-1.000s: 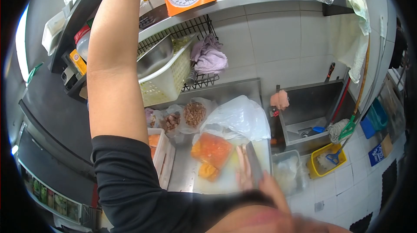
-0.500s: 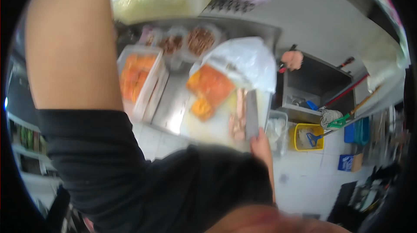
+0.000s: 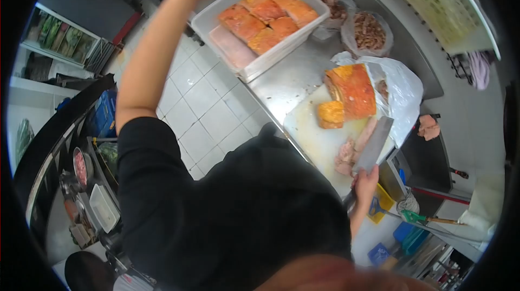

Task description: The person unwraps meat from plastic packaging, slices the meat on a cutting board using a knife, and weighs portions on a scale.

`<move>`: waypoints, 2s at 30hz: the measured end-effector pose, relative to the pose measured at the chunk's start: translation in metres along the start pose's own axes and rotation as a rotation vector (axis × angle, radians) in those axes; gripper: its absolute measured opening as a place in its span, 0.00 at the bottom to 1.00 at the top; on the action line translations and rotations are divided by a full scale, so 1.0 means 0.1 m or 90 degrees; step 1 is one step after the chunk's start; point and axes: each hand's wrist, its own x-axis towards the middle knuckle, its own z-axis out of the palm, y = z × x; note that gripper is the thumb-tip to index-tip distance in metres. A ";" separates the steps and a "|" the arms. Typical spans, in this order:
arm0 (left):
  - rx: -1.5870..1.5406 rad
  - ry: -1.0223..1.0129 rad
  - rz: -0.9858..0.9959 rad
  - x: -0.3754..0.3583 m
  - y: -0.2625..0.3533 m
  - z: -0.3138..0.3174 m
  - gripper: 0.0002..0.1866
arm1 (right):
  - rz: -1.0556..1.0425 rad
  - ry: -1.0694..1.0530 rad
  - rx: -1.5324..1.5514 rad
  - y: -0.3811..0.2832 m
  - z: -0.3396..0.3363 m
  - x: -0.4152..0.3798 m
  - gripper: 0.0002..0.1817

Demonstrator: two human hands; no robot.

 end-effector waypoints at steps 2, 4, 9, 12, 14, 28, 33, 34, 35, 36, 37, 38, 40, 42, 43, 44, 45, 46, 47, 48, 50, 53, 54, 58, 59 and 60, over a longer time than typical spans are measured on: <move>-0.164 0.103 0.029 -0.36 -0.40 0.31 0.32 | -0.004 0.003 0.006 -0.12 0.12 -0.05 0.28; -0.133 0.080 -0.051 -0.53 -0.93 0.38 0.33 | 0.003 0.007 0.014 -0.19 0.21 -0.08 0.22; 0.348 0.093 -0.121 -0.70 -1.43 0.44 0.39 | 0.014 0.007 0.003 -0.39 0.49 -0.22 0.22; 0.576 0.028 -0.324 -0.64 -1.36 0.42 0.46 | 0.012 0.028 -0.008 -0.43 0.63 -0.34 0.16; 0.630 0.020 -0.328 -0.62 -1.37 0.42 0.45 | 0.015 0.046 -0.012 -0.43 0.71 -0.40 0.12; 0.414 0.246 0.122 -0.41 -0.33 0.90 0.24 | 0.014 0.143 0.010 -0.11 0.55 -0.68 0.19; 0.017 -0.046 0.198 -0.38 0.23 2.62 0.23 | 0.027 0.112 0.065 -0.03 0.41 -0.73 0.19; 0.130 -0.088 0.202 -0.34 0.10 3.07 0.29 | 0.023 0.077 0.073 0.03 0.35 -0.73 0.23; 0.212 -0.103 0.139 -0.30 -0.03 3.46 0.34 | 0.024 0.079 0.078 0.05 0.31 -0.74 0.23; 0.296 -0.117 0.079 -0.28 -0.10 3.79 0.39 | 0.022 0.078 0.050 0.08 0.28 -0.78 0.24; 0.302 -0.119 0.084 -0.29 -0.10 4.01 0.39 | 0.020 0.077 0.023 0.12 0.23 -0.82 0.24; 0.418 -0.097 0.041 -0.29 -0.09 4.20 0.42 | 0.029 0.072 0.057 0.22 0.21 -0.83 0.25; 0.539 -0.073 -0.006 -0.26 -0.20 4.44 0.45 | 0.030 0.072 0.056 0.38 0.15 -0.85 0.18; 0.427 -0.029 -0.042 -0.17 -0.39 4.46 0.44 | 0.048 0.047 0.030 0.46 0.06 -0.85 0.12; 0.435 -0.027 -0.048 -0.17 -0.36 4.41 0.44 | 0.046 0.039 0.034 0.53 0.01 -0.82 0.12; 0.348 -0.035 -0.099 -0.19 -0.34 4.35 0.42 | 0.012 0.023 0.000 0.62 -0.01 -0.79 0.12; 0.262 -0.040 -0.148 -0.22 -0.32 4.28 0.41 | -0.022 0.007 -0.033 0.68 -0.03 -0.77 0.13; 0.271 -0.037 -0.154 -0.25 -0.40 4.25 0.41 | -0.024 -0.002 -0.026 0.69 -0.06 -0.77 0.13; 0.015 -0.048 -0.222 -0.28 -0.53 4.24 0.37 | -0.033 -0.017 -0.045 0.67 -0.11 -0.76 0.13; -0.244 -0.053 -0.281 -0.31 -0.51 4.23 0.34 | -0.043 -0.032 -0.066 0.65 -0.17 -0.74 0.14; -0.473 -0.002 -0.253 -0.45 -0.48 4.25 0.31 | -0.053 -0.049 -0.066 0.63 -0.26 -0.70 0.14; -0.761 0.057 -0.189 -0.64 -0.15 4.15 0.30 | -0.073 -0.085 -0.075 0.59 -0.36 -0.63 0.15; -0.859 -0.010 -0.173 -0.65 -0.05 4.10 0.32 | -0.082 -0.098 -0.075 0.57 -0.39 -0.60 0.15; -0.965 -0.086 -0.100 -0.65 0.17 4.07 0.39 | -0.132 -0.103 -0.130 0.45 -0.47 -0.50 0.16; -1.002 -0.093 -0.092 -0.64 0.25 4.05 0.39 | -0.144 -0.100 -0.119 0.40 -0.48 -0.50 0.16; -1.002 -0.090 -0.084 -0.64 0.29 4.04 0.39 | -0.152 -0.096 -0.109 0.36 -0.49 -0.49 0.16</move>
